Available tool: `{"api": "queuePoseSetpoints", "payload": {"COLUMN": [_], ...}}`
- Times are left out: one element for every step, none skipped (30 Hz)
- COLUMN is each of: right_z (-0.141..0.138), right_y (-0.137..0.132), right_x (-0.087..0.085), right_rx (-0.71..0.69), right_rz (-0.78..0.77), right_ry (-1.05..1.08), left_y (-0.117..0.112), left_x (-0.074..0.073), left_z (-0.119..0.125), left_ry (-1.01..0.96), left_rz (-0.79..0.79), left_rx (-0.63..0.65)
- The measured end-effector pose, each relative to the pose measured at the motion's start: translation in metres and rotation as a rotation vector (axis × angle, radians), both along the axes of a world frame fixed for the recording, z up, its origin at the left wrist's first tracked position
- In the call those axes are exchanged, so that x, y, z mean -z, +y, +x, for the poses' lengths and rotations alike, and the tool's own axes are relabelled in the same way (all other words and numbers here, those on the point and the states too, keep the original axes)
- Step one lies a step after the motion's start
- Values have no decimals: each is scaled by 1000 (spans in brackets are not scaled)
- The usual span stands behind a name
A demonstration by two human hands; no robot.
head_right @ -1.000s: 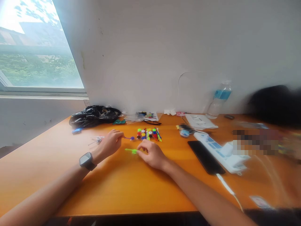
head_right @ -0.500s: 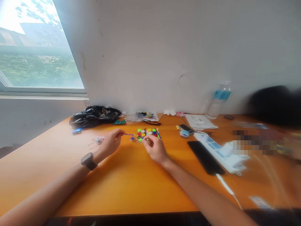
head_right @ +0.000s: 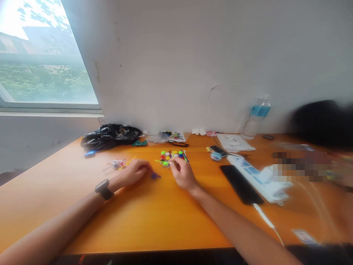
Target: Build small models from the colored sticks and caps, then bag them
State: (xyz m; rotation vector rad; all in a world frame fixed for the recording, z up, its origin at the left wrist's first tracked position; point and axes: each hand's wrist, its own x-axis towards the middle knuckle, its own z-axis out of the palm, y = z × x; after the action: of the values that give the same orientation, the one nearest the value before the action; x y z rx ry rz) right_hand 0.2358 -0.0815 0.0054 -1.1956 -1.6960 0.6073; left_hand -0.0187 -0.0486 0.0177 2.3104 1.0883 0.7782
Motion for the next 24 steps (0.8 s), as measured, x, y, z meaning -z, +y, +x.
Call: {"api": "queuePoseSetpoints", "payload": {"right_z": [1,2,2,3,3,2,1,0,-1,-2,-3,-3,-4,-4,-4,-4,-5,-5,-6,-6,-7,-8,-9,-10], "right_y": [1,2,3,3,4,4,4,4,4,4,3,3,3,2,2,1,1,0,-1,-2,-3,-4,-5,-5], "right_x": [0,0,0,0,0,0,0,0,-1,-1,-2,-2,-3,-4,-5,-5,-6,-6,-5,-5,-4,-3,-1,0], "right_rx": [3,5,0,-11,-26,-43,-55,-63,-67,-66,-67,-69,-71,-76,-81,-87,-96,-109,-132,-164,-201,-238,-270,-294], "right_rz": [-9,-22,-40,-65,-98,-138,-179,-217,-250,-275,-293,-306,-319,-333,-347,-361,-371,-378,-383,-388,-392,-397,-402,-408], "right_ry": [10,24,47,80,123,173,225,273,313,345,367,382,394,400,403,401,396,389,380,371,363,354,343,330], "left_y": [-4,-8,-11,-15,-18,-21,-23,-26,-28,-31,-34,-36,-38,-40,-41,-41,-40,-39,-38,-37,-35,-33,-32,-30], "left_x": [-2,-4,-5,-5,-4,-3,-1,1,3,4,5,5,4,3,2,0,-1,-3,-4,-4,-5,-5,-4,-4], "left_z": [2,4,6,7,9,11,12,14,16,18,20,22,23,25,25,25,25,24,23,21,20,19,17,16], "left_ry": [-7,-11,-15,-18,-19,-19,-18,-18,-17,-15,-14,-19,-29,-40,-51,-62,-72,-80,-81,-76,-62,-35,2,44], "left_rz": [-25,-42,-52,-52,-42,-22,2,27,47,58,62,69,89,127,181,247,317,381,435,476,503,514,511,495], "left_rx": [92,165,215,242,254,259,260,257,256,264,280,300,319,333,329,302,254,195,138,91,64,57,62,70]}}
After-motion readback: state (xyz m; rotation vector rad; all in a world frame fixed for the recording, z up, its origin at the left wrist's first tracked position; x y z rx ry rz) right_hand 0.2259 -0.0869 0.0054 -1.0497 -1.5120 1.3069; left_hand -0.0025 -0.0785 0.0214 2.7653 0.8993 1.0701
